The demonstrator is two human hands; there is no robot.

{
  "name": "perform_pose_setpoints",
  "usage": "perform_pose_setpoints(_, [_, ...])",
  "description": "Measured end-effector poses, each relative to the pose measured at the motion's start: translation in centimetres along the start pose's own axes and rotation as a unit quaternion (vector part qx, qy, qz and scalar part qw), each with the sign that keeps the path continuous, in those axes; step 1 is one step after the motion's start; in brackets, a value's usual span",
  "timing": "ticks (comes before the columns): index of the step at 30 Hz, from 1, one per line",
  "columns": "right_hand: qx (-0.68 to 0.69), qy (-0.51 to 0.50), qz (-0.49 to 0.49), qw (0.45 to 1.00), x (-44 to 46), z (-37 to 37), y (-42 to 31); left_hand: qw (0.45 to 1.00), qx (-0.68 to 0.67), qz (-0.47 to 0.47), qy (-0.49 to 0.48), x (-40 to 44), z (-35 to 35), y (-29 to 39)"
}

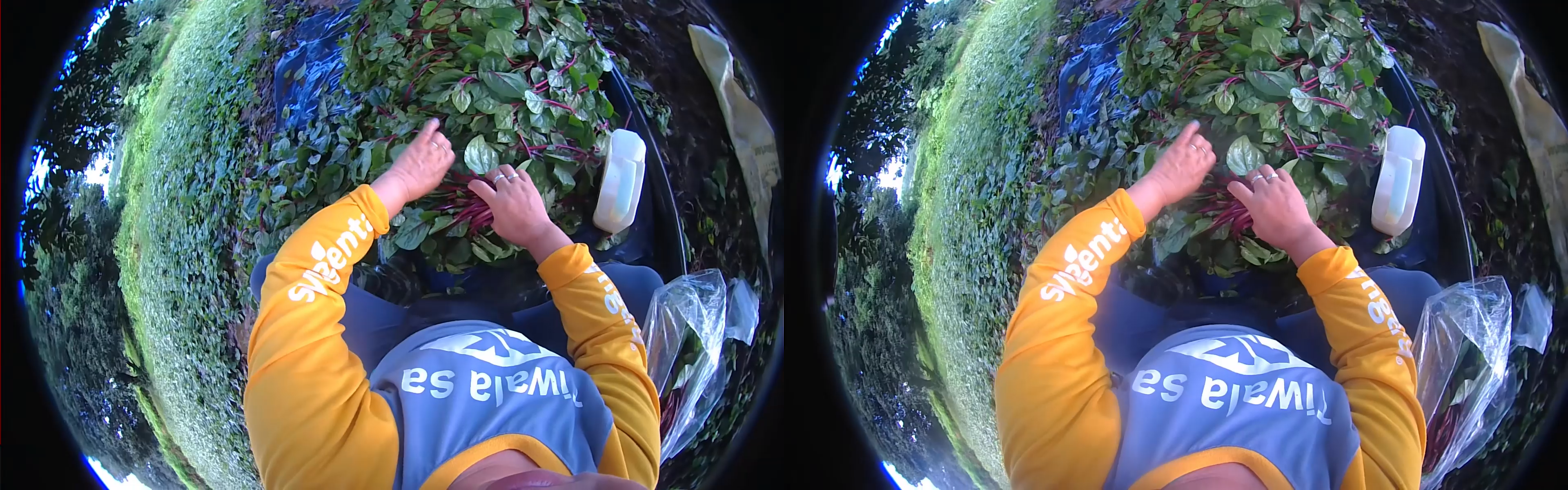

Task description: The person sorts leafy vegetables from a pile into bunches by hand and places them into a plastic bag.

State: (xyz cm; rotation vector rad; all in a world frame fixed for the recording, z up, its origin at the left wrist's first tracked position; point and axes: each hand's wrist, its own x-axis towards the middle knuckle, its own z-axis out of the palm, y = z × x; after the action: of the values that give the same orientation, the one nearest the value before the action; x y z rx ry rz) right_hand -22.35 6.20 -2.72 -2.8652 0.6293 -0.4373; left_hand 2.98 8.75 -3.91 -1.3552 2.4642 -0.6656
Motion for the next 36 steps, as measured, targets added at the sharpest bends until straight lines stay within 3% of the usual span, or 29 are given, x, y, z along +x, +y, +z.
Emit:
perform_pose_setpoints(1, [0.007, 0.006, 0.005, 1.000, 0.0, -0.1, 0.0, 0.995, 0.035, -0.067, -0.070, -0.1, 0.2, -0.9])
perform_pose_setpoints(4, [0.018, 0.014, 0.010, 1.000, 0.0, -0.1, 0.1, 0.938, -0.004, -0.342, -0.058, -4.1, -0.1, -7.1])
perform_pose_setpoints(5, [0.017, 0.008, 0.013, 1.000, 0.0, 0.1, 0.2, 0.908, 0.104, -0.398, 0.084, -6.3, 3.0, -8.1])
perform_pose_setpoints(6, [0.016, -0.001, 0.014, 1.000, -0.1, 0.1, 0.2, 0.899, 0.128, -0.406, 0.105, -8.1, 3.4, -8.3])
perform_pose_setpoints(8, [0.026, 0.008, 0.013, 1.000, -0.3, 0.1, 0.2, 0.908, -0.206, -0.362, 0.041, -8.8, 0.5, -7.7])
perform_pose_setpoints(9, [0.034, 0.021, 0.012, 0.999, -0.1, 0.2, 0.2, 0.927, -0.282, -0.246, 0.027, -8.3, -1.1, -6.8])
perform_pose_setpoints(10, [0.036, 0.025, 0.010, 0.999, 0.1, 0.3, 0.0, 0.941, -0.277, -0.168, 0.103, -8.3, -0.7, -4.6])
perform_pose_setpoints(11, [0.038, 0.014, 0.014, 0.999, 0.2, 0.3, 0.0, 0.938, -0.300, -0.134, 0.111, -7.7, -0.6, -2.7])
perform_pose_setpoints(18, [0.018, -0.020, 0.028, 0.999, -0.1, -0.3, 0.0, 0.975, -0.187, -0.115, 0.031, -6.1, -1.0, 2.0])
perform_pose_setpoints(22, [0.022, 0.006, 0.015, 1.000, -0.1, 0.0, 0.0, 0.971, -0.149, -0.182, 0.041, -5.7, -1.7, 2.2])
perform_pose_setpoints(24, [0.026, 0.001, 0.016, 1.000, -0.3, -0.2, -0.1, 0.885, -0.157, -0.365, -0.245, -6.1, -2.3, -0.5])
perform_pose_setpoints(26, [0.028, -0.003, 0.019, 0.999, -0.3, -0.2, 0.1, 0.864, -0.060, -0.499, -0.026, -10.8, 2.3, -1.9])
perform_pose_setpoints(27, [0.028, -0.001, 0.020, 0.999, -0.3, 0.0, 0.3, 0.850, -0.033, -0.526, 0.008, -10.7, 1.8, -2.1])
perform_pose_setpoints(28, [0.024, 0.009, 0.016, 1.000, -0.4, 0.4, 0.5, 0.850, -0.031, -0.526, 0.007, -10.2, 1.6, -2.0])
perform_pose_setpoints(30, [0.025, 0.018, 0.009, 0.999, -0.3, 0.8, 0.1, 0.873, -0.310, -0.360, 0.110, -8.2, 0.6, -1.0])
perform_pose_setpoints(32, [0.028, 0.009, 0.012, 0.999, -0.1, 0.2, 0.2, 0.909, -0.344, -0.192, 0.134, -5.6, -0.4, 0.2])
perform_pose_setpoints(36, [0.025, 0.010, 0.015, 1.000, -0.2, 0.0, 0.2, 0.947, -0.294, -0.110, 0.063, -3.5, -0.5, -0.4])
